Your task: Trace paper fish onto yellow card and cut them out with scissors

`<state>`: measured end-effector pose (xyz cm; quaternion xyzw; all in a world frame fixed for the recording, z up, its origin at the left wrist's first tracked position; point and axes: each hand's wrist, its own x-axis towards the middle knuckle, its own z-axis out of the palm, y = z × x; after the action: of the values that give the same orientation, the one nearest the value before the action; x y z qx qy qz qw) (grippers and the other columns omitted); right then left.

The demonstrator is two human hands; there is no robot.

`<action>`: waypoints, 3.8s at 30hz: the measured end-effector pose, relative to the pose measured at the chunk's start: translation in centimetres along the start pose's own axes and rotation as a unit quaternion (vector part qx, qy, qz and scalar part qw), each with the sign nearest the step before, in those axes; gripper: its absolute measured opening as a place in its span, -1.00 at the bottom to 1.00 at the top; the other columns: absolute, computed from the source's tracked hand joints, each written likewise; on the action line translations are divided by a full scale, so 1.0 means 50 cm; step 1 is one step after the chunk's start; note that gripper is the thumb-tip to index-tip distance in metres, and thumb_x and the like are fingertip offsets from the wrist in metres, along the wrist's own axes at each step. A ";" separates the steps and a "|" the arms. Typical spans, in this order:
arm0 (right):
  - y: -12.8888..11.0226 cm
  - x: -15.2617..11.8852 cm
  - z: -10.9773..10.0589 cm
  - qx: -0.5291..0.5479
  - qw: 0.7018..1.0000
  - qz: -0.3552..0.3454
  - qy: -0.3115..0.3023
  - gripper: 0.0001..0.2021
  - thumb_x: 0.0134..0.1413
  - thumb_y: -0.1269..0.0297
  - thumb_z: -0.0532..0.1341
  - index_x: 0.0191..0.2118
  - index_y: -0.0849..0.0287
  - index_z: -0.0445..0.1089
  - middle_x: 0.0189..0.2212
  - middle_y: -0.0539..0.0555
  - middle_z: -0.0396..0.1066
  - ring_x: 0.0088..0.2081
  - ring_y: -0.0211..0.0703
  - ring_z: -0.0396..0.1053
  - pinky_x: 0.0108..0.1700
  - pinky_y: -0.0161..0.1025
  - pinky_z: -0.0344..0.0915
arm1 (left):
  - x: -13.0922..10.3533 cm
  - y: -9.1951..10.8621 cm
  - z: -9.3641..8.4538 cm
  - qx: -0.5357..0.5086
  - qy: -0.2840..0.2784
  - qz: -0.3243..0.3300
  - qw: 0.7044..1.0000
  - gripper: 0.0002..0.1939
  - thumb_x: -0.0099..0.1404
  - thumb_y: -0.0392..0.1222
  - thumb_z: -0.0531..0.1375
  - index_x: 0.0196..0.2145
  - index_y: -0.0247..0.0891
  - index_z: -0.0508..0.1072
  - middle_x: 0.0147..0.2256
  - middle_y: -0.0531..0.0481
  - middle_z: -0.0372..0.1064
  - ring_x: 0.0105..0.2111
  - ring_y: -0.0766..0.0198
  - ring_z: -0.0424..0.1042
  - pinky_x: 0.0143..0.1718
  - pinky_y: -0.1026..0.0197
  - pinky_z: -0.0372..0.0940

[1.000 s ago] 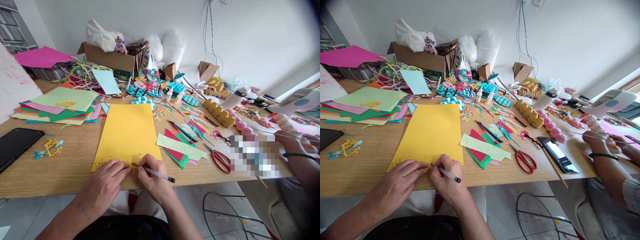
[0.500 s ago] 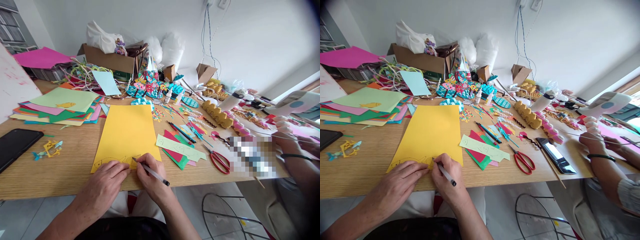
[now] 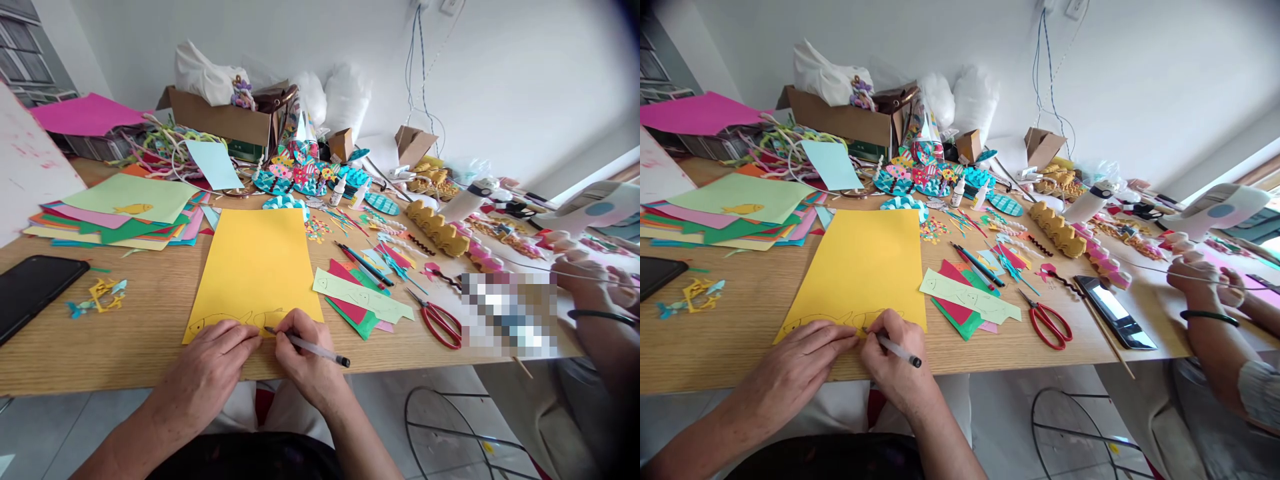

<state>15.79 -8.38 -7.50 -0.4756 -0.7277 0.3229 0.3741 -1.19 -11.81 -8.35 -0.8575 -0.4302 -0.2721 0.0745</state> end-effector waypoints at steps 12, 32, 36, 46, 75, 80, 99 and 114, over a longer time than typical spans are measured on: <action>0.000 0.002 0.001 -0.007 0.999 0.004 0.033 -0.91 -0.06 0.41 0.06 -0.47 0.16 0.29 -0.66 -0.09 0.25 -0.63 -0.32 0.19 -0.55 -0.41 0.09 | 0.003 0.000 -0.002 -0.013 -0.005 -0.002 1.000 -0.63 0.20 -0.51 -0.06 -0.18 -0.30 0.45 -0.26 -0.02 0.45 -0.24 0.23 0.36 -0.17 0.17 0.29; 0.002 0.001 0.001 0.004 1.000 0.003 0.005 -0.93 -0.12 0.45 0.06 -0.52 0.17 0.23 -0.71 -0.12 0.14 -0.67 -0.36 0.09 -0.58 -0.42 0.01 | 0.002 -0.001 0.001 0.006 0.014 0.008 1.000 -0.65 0.23 -0.50 -0.07 -0.21 -0.33 0.44 -0.27 -0.02 0.45 -0.24 0.22 0.35 -0.16 0.17 0.27; 0.002 0.000 0.000 0.015 1.000 -0.001 -0.004 -0.93 -0.14 0.45 0.06 -0.53 0.17 0.22 -0.71 -0.12 0.14 -0.66 -0.36 0.10 -0.58 -0.42 0.01 | -0.001 -0.001 0.004 0.004 0.008 0.006 1.000 -0.66 0.22 -0.50 -0.07 -0.20 -0.33 0.44 -0.26 -0.03 0.45 -0.24 0.22 0.35 -0.15 0.16 0.27; 0.002 0.003 0.006 -0.009 0.999 0.006 0.033 -0.90 -0.06 0.42 0.06 -0.45 0.18 0.30 -0.66 -0.08 0.25 -0.62 -0.32 0.20 -0.54 -0.41 0.10 | 0.001 -0.002 -0.001 -0.007 0.003 0.001 1.000 -0.64 0.23 -0.50 -0.07 -0.18 -0.31 0.45 -0.25 -0.01 0.46 -0.23 0.22 0.35 -0.17 0.17 0.29; -0.004 0.000 -0.003 0.023 1.000 0.012 -0.017 -0.92 -0.14 0.44 0.05 -0.54 0.16 0.20 -0.71 -0.13 0.13 -0.65 -0.36 0.08 -0.58 -0.42 -0.01 | -0.003 -0.001 0.003 -0.003 0.001 0.004 1.000 -0.67 0.24 -0.49 -0.06 -0.20 -0.35 0.44 -0.24 -0.05 0.44 -0.23 0.21 0.34 -0.16 0.14 0.27; -0.008 0.000 -0.004 0.015 1.000 0.011 -0.011 -0.92 -0.12 0.43 0.05 -0.54 0.15 0.21 -0.70 -0.12 0.14 -0.64 -0.35 0.09 -0.58 -0.41 0.00 | -0.007 -0.002 0.005 -0.012 -0.011 -0.004 1.000 -0.65 0.21 -0.51 -0.04 -0.16 -0.33 0.43 -0.22 -0.06 0.42 -0.20 0.20 0.33 -0.13 0.13 0.26; -0.007 0.002 -0.002 -0.005 1.000 0.016 0.019 -0.92 -0.08 0.41 0.05 -0.50 0.16 0.25 -0.69 -0.11 0.16 -0.65 -0.34 0.12 -0.59 -0.41 0.04 | -0.010 -0.002 0.006 -0.008 -0.022 -0.008 1.000 -0.63 0.20 -0.50 -0.04 -0.13 -0.30 0.43 -0.21 -0.05 0.42 -0.20 0.19 0.33 -0.13 0.12 0.29; 0.001 0.005 0.005 -0.028 0.999 -0.004 0.028 -0.91 -0.10 0.44 0.06 -0.48 0.15 0.27 -0.64 -0.07 0.26 -0.59 -0.30 0.23 -0.53 -0.40 0.10 | -0.005 -0.002 0.003 -0.011 -0.017 -0.003 1.000 -0.63 0.20 -0.51 -0.05 -0.15 -0.35 0.44 -0.23 -0.07 0.43 -0.22 0.19 0.33 -0.16 0.11 0.30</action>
<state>15.54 -8.16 -7.62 -0.4918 -0.7277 0.2877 0.3820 -1.33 -11.88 -8.60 -0.8616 -0.4309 -0.2621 0.0567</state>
